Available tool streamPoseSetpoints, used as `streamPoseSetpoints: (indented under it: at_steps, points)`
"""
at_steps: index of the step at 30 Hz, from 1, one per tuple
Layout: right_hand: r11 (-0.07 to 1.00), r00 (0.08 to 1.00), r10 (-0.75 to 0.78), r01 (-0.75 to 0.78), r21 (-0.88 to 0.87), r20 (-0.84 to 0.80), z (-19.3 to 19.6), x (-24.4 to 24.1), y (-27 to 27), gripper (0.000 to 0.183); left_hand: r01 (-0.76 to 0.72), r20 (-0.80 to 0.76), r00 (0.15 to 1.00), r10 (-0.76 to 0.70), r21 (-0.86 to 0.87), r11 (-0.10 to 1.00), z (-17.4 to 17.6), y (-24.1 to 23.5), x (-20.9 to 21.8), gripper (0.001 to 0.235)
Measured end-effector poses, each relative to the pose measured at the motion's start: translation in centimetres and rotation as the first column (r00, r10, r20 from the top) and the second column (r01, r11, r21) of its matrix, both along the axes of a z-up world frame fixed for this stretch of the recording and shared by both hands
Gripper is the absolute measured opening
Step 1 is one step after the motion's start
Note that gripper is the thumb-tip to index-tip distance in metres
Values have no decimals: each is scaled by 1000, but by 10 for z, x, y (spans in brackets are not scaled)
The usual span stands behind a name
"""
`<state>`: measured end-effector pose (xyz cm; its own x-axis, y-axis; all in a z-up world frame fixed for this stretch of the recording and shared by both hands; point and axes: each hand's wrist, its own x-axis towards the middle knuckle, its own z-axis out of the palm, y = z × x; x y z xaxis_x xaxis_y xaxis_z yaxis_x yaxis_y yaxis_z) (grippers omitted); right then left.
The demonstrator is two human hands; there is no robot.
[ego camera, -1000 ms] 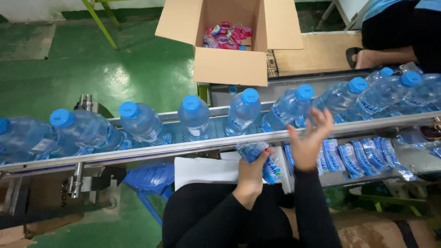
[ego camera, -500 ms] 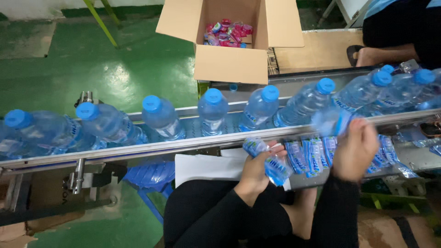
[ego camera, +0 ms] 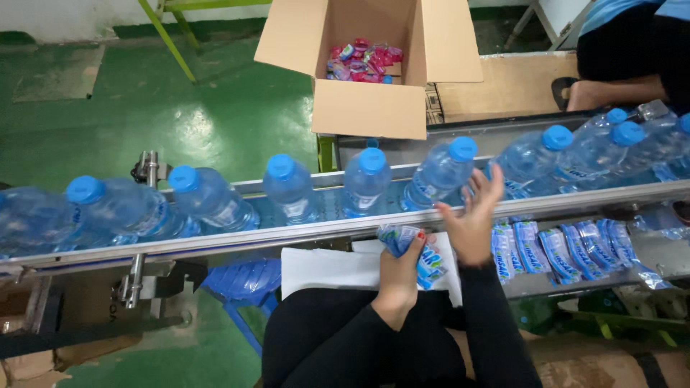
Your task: The person sits by a conveyor belt and repeatedly picks up plastic water bottles, places them into small blue and white plastic bags, and sets the filled bags onto the belt. The person handles the bottles and bags by hand.
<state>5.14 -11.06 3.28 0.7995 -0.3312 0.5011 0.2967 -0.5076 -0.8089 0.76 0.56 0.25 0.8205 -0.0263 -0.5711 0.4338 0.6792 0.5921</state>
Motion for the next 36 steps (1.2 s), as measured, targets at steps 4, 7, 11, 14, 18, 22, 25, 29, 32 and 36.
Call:
streamPoseSetpoints:
  at_steps: [4, 7, 11, 14, 18, 22, 25, 29, 32, 36]
  points:
    - [862, 954, 287, -217, 459, -87, -35, -57, -18, 43, -2, 140, 990, -34, 255, 967, -12, 5, -2, 14]
    - [896, 862, 341, -177, 406, -376, -23, -94, -19, 11, 29, 238, 967, -92, 256, 966, -25, -1, -4, 11]
    - [882, 902, 151, 62, 468, -405, -22, -112, -79, 13, 310, 147, 941, -304, -23, 950, -12, -1, -10, 30]
    - [688, 885, -413, 149, -710, -215, 26, -106, -168, 17, 325, 163, 934, -319, -14, 946, -17, -6, -8, 20]
    - [765, 830, -557, 511, -392, -4, 86, -46, -212, 37, 372, 153, 914, -376, 53, 927, -8, 0, -7, 26]
    - [769, 867, -412, 496, -404, 280, 82, 18, -208, 14, 383, 155, 906, -395, 103, 918, 0, 2, -5, 24]
    - [874, 905, -404, 424, -238, 132, 67, 31, -176, 40, 381, 154, 906, -395, 112, 918, -5, 3, -5, 23]
    - [878, 878, -443, 466, -112, 182, 44, 28, -139, 83, 385, 170, 900, -401, 116, 915, -6, 4, -4, 21]
    - [887, 888, -444, 454, -81, 116, 12, 31, -132, 101, 385, 113, 914, -391, 73, 920, -6, 2, -4, 16]
    - [893, 897, -426, 438, -101, 118, 1, 16, -114, 110, 399, 95, 906, -413, 136, 907, -8, 0, -4, 18]
